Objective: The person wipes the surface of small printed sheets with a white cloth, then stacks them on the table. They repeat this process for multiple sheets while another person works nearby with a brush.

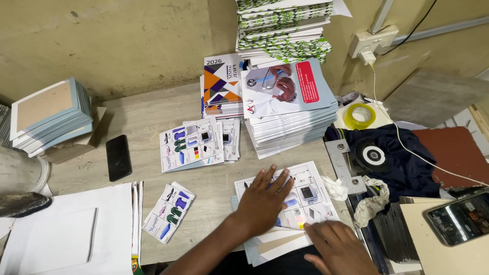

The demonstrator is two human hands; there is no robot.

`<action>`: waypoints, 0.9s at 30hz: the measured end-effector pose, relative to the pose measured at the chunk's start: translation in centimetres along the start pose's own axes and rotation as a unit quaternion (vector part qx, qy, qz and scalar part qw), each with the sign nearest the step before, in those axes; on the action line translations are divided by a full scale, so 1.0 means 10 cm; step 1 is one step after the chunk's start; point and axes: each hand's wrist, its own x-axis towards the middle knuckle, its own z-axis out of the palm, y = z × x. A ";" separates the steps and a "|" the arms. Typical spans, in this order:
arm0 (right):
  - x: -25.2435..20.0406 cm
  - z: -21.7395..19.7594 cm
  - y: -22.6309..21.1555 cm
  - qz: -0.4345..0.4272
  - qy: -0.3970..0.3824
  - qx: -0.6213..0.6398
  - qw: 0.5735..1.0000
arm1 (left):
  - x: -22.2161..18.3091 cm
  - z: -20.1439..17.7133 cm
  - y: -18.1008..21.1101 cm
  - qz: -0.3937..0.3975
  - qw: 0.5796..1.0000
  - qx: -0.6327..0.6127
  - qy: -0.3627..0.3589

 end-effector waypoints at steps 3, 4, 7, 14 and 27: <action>-0.15 0.16 -0.09 -0.009 0.095 -0.116 0.989 | -0.16 0.19 0.50 -0.012 0.998 -0.021 0.055; -0.17 0.16 -0.05 -0.008 0.092 -0.115 0.989 | -0.23 0.31 0.63 -0.011 0.998 -0.024 0.053; -0.12 -0.05 0.15 0.025 0.044 0.010 0.999 | -0.41 0.52 0.93 -0.060 0.974 0.133 0.174; 0.50 0.28 1.07 0.208 -0.032 0.252 0.944 | -0.55 0.59 0.97 -0.080 0.965 0.141 0.206; 0.48 -0.27 -0.07 0.152 0.055 0.242 0.957 | -0.69 -0.84 0.39 -0.332 0.632 -0.700 0.005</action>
